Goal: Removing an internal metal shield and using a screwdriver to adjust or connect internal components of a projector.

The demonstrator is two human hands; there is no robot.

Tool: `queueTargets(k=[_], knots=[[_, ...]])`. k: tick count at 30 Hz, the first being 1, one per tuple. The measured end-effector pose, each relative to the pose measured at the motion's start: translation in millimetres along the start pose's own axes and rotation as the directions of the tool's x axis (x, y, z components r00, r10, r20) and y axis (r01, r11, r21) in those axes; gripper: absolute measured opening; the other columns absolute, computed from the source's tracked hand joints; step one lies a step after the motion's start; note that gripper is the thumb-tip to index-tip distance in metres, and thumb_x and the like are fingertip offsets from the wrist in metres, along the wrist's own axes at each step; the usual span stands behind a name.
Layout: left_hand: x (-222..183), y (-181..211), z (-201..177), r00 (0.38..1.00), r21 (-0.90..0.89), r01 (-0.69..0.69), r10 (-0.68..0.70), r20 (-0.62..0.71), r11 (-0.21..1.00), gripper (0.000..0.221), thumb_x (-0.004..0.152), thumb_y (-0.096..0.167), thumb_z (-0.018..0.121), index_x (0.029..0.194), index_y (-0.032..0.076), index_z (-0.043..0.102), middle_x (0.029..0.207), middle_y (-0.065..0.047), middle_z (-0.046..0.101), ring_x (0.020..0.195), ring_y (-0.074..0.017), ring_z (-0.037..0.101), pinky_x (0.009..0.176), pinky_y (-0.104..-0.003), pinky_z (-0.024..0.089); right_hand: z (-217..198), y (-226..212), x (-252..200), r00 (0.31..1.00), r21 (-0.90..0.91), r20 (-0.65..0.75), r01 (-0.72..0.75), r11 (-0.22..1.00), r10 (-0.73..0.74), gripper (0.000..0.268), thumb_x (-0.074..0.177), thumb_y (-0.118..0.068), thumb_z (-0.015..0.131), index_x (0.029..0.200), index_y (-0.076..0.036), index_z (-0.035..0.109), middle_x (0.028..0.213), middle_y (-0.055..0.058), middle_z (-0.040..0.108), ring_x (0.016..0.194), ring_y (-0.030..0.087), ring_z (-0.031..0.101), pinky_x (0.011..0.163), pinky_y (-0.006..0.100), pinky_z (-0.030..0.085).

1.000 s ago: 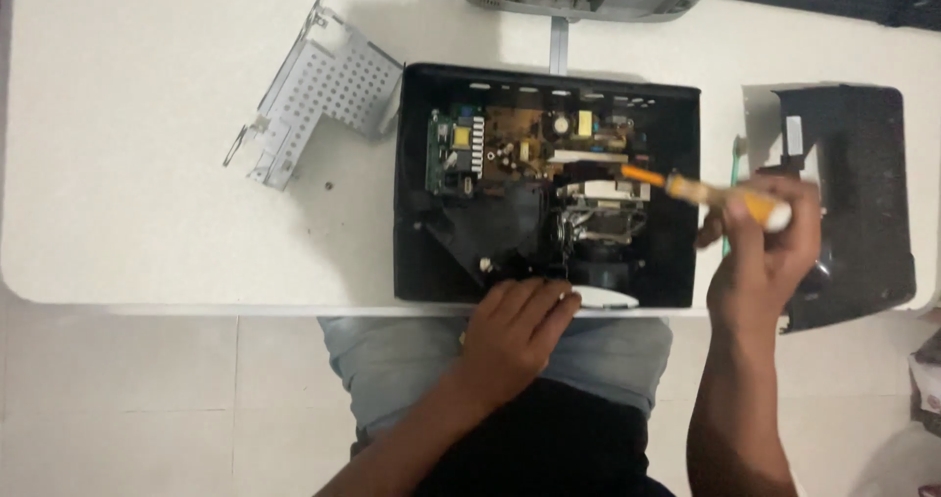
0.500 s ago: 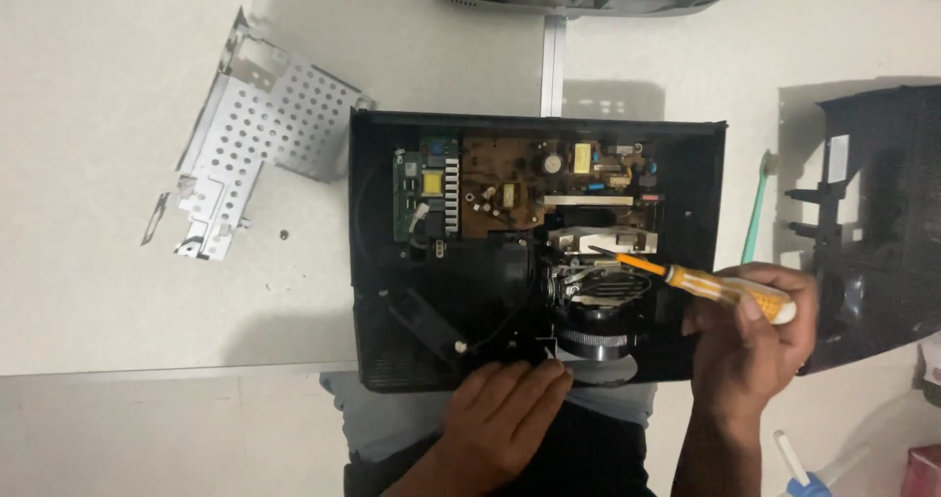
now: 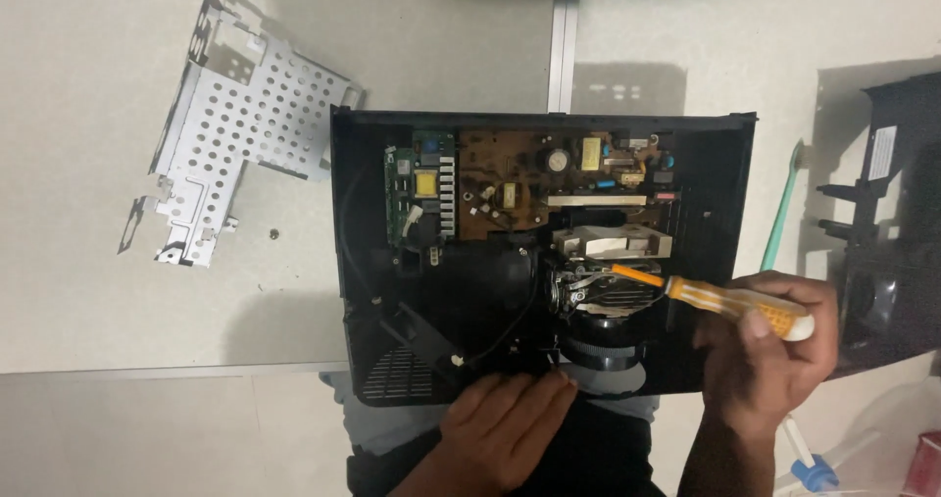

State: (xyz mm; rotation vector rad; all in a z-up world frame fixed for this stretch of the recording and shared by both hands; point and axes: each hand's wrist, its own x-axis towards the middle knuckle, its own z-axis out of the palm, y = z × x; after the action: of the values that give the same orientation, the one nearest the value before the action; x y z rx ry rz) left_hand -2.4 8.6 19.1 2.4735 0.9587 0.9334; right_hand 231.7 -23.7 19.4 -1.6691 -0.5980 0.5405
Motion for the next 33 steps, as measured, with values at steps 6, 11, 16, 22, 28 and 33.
queueTargets(k=[6,11,16,22,28,33], knots=[[1,-1,0,0.999,0.049,-0.022,0.023,-0.029,0.999,0.015,0.106,0.023,0.065,0.105,0.020,0.079,0.108,0.007,0.078,0.088,-0.0084,0.069,0.080,-0.025,0.051,-1,1,3,0.997,0.001,0.054,0.053,0.999,-0.053,0.032,0.097,-0.032,0.061,0.111,-0.008,0.045,0.087,0.007,0.053,0.050,0.014,0.048,0.043,0.024,0.043],[-2,0,3,1.000,0.017,-0.008,0.008,-0.019,1.000,0.009,0.103,0.024,0.073,0.104,0.019,0.080,0.109,0.006,0.078,0.088,-0.0088,0.069,0.080,-0.025,0.054,2,1,1,0.993,0.035,0.053,0.107,0.994,-0.108,0.033,0.098,-0.032,0.061,0.112,-0.006,0.045,0.089,0.012,0.051,0.049,0.016,0.049,0.045,0.025,0.045],[-4,-1,1,1.000,0.033,-0.010,0.010,0.022,0.999,0.015,0.106,0.025,0.065,0.107,0.021,0.080,0.112,0.008,0.078,0.090,-0.0084,0.069,0.084,-0.026,0.052,5,-3,2,0.989,0.034,0.062,0.135,0.990,-0.137,0.033,0.099,-0.032,0.061,0.110,-0.007,0.043,0.088,0.011,0.050,0.050,0.018,0.049,0.044,0.026,0.044],[-2,0,2,1.000,0.071,-0.021,0.021,0.007,0.997,0.019,0.107,0.025,0.061,0.106,0.022,0.079,0.108,0.010,0.078,0.086,-0.0070,0.068,0.082,-0.024,0.049,5,-2,-1,0.982,0.046,0.037,0.183,0.982,-0.185,0.032,0.100,-0.031,0.062,0.115,-0.008,0.046,0.096,0.012,0.055,0.057,0.018,0.054,0.048,0.026,0.050],[-9,1,-2,0.994,0.058,-0.023,0.016,0.111,0.998,0.017,0.107,0.025,0.064,0.116,0.020,0.078,0.120,0.007,0.075,0.097,-0.0109,0.068,0.090,-0.029,0.052,2,3,0,0.942,-0.090,0.016,0.335,0.938,-0.335,0.033,0.101,-0.033,0.061,0.114,-0.009,0.043,0.087,0.011,0.052,0.060,0.017,0.054,0.048,0.025,0.042],[-6,2,4,1.000,0.014,-0.008,0.008,0.019,1.000,0.010,0.098,0.020,0.079,0.107,0.017,0.079,0.110,0.004,0.077,0.088,-0.0098,0.070,0.078,-0.028,0.056,12,-7,-4,0.964,-0.022,-0.040,0.261,0.965,-0.262,0.030,0.100,-0.030,0.062,0.112,-0.009,0.044,0.090,0.008,0.047,0.061,0.015,0.052,0.046,0.025,0.044]])
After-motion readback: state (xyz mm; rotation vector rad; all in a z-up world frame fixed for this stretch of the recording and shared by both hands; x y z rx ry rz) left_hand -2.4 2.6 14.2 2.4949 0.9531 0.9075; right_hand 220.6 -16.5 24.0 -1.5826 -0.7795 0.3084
